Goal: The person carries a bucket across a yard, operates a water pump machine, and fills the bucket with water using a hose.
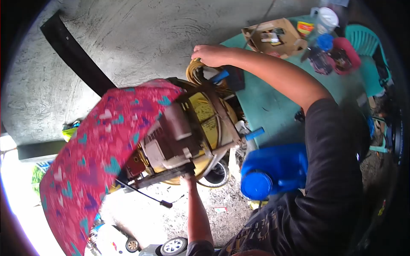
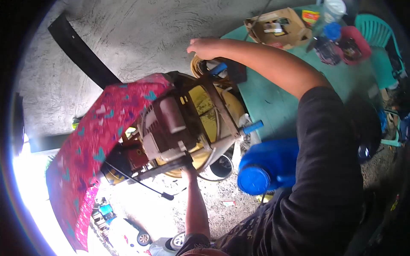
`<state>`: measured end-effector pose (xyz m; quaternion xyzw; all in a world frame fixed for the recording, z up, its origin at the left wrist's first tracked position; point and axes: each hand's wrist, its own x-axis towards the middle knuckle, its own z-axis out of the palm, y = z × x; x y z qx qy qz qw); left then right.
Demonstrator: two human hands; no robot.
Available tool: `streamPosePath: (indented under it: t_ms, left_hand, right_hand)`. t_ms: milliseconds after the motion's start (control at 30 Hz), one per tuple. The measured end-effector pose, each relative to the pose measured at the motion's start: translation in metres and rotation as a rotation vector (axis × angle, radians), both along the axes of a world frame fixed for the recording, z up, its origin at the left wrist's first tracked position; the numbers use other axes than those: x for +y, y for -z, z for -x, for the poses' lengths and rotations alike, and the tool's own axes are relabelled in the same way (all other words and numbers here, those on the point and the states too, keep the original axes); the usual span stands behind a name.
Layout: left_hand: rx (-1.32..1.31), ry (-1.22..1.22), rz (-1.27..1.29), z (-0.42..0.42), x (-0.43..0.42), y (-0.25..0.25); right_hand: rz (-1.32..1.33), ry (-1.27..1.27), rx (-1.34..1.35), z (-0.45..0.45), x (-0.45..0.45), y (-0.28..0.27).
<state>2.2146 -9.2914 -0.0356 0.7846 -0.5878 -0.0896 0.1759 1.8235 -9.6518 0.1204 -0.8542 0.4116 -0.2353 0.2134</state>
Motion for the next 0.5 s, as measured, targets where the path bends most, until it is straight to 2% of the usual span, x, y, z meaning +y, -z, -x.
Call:
streamPosePath:
  t_ms: [33,100,133,167,200,233,267,300,333,367,500]
  left_hand:
    - [-0.025,-0.322,-0.219,-0.005,0.003,0.002]
    - [0.090,-0.292,-0.168,-0.011,0.004,-0.003]
    - [0.155,-0.246,-0.116,0.004,0.003,-0.026]
    - [0.195,-0.263,-0.100,-0.009,0.015,-0.013]
    - [0.099,-0.299,-0.143,0.008,0.025,-0.038]
    - [0.006,-0.334,-0.189,0.026,0.036,-0.064]
    - [0.091,-0.245,-0.055,0.016,0.051,-0.055]
    - [0.094,-0.217,0.024,0.021,0.066,-0.064]
    - [0.103,-0.241,-0.069,0.024,0.077,-0.072]
    - [0.111,-0.252,-0.038,0.024,0.090,-0.071]
    - [0.335,-0.199,0.003,0.023,0.135,-0.066]
  right_hand:
    - [-0.002,-0.030,-0.011,0.005,0.018,-0.004]
    - [0.007,-0.033,-0.050,0.022,0.086,-0.040]
    - [0.011,-0.054,-0.074,0.027,0.123,-0.058]
    - [0.065,-0.069,-0.107,0.031,0.158,-0.066]
    - [0.117,-0.099,-0.147,0.032,0.191,-0.072]
    - [-0.017,-0.065,-0.245,0.030,0.234,-0.089]
    - [-0.156,-0.028,-0.330,0.025,0.283,-0.104]
    - [-0.155,-0.032,-0.345,0.019,0.330,-0.113]
    - [-0.145,-0.031,-0.357,0.013,0.370,-0.125]
    - [-0.153,-0.048,-0.377,0.003,0.410,-0.132]
    - [-0.363,-0.026,-0.512,-0.059,0.530,-0.094]
